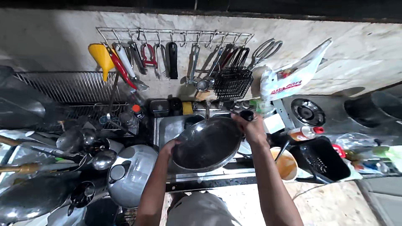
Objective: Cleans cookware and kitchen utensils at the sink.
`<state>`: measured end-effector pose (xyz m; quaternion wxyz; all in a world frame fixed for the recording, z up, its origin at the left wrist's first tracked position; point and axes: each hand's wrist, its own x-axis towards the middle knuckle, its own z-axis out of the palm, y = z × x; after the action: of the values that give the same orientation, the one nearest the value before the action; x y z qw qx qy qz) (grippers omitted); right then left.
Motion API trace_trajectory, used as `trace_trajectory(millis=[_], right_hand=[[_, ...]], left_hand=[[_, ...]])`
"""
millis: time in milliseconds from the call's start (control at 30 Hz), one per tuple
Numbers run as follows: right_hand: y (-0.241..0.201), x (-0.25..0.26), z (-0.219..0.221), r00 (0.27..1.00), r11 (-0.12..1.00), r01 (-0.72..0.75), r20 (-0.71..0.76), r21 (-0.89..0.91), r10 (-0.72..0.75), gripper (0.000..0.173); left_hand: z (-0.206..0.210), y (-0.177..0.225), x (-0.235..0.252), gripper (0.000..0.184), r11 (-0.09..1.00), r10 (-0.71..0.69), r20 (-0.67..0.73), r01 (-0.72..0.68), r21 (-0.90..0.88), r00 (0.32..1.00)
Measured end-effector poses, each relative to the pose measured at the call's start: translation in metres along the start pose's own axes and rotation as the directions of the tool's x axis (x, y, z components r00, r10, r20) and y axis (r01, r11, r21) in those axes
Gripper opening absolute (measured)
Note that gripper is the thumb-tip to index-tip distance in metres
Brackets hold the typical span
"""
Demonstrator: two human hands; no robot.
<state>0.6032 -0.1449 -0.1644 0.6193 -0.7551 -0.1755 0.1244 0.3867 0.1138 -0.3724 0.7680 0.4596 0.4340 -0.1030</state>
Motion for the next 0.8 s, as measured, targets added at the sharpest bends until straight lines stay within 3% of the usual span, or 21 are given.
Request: trace_trajectory(millis=[233, 600, 800], right_hand=[[0.061, 0.003, -0.013, 0.984, 0.939, -0.13, -0.072, 0.318, 0.161, 0.02], [0.149, -0.002, -0.004, 0.95, 0.847, -0.242, -0.063, 0.473, 0.307, 0.017], [0.157, -0.01, 0.01, 0.949, 0.826, -0.224, -0.078, 0.518, 0.306, 0.017]], left_hand=[[-0.015, 0.053, -0.039, 0.051, 0.96, 0.034, -0.227, 0.031, 0.278, 0.973], [-0.016, 0.084, -0.076, 0.047, 0.868, 0.225, -0.292, -0.055, 0.493, 0.929], [-0.026, 0.085, -0.079, 0.043, 0.856, 0.26, -0.292, -0.08, 0.511, 0.92]])
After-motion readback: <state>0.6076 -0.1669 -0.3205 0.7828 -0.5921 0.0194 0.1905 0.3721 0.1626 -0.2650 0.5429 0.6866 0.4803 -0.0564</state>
